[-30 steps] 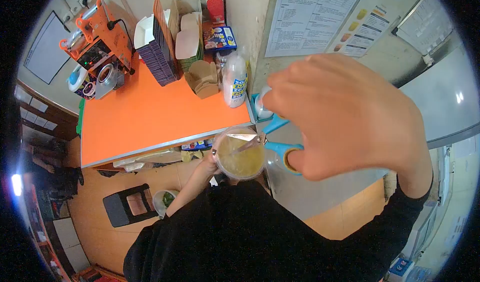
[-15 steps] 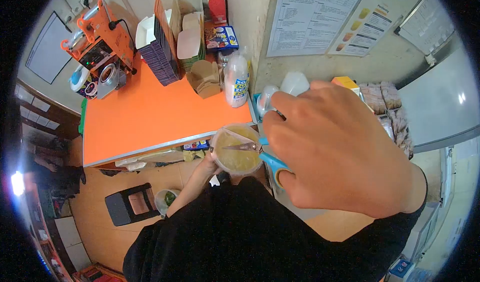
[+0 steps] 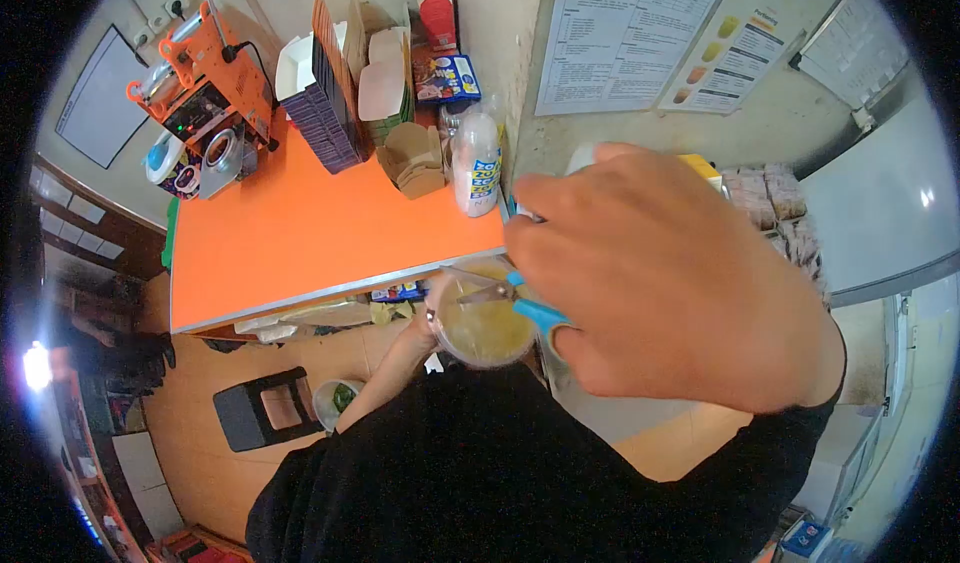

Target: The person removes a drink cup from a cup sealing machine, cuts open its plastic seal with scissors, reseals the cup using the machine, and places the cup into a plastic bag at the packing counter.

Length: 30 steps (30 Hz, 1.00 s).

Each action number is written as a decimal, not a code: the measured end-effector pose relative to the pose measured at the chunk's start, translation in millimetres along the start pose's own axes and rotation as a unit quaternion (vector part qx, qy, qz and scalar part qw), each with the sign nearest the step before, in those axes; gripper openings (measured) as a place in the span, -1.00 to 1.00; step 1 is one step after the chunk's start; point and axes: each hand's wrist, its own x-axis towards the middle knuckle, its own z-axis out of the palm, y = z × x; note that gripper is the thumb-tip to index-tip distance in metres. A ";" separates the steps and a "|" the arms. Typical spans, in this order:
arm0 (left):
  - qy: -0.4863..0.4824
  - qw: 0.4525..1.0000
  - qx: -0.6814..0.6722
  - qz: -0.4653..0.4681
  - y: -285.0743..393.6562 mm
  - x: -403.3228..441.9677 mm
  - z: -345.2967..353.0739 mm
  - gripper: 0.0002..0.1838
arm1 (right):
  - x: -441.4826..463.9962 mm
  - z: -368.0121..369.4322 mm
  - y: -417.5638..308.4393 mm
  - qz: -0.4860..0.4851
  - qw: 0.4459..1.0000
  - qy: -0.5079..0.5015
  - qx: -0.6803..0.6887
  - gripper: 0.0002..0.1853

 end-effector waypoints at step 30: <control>-0.084 0.988 -0.070 -0.107 -22.0 10.3 14.0 0.12 | -70.8 -0.1 -8.5 0.137 0.990 0.003 -0.015 -0.64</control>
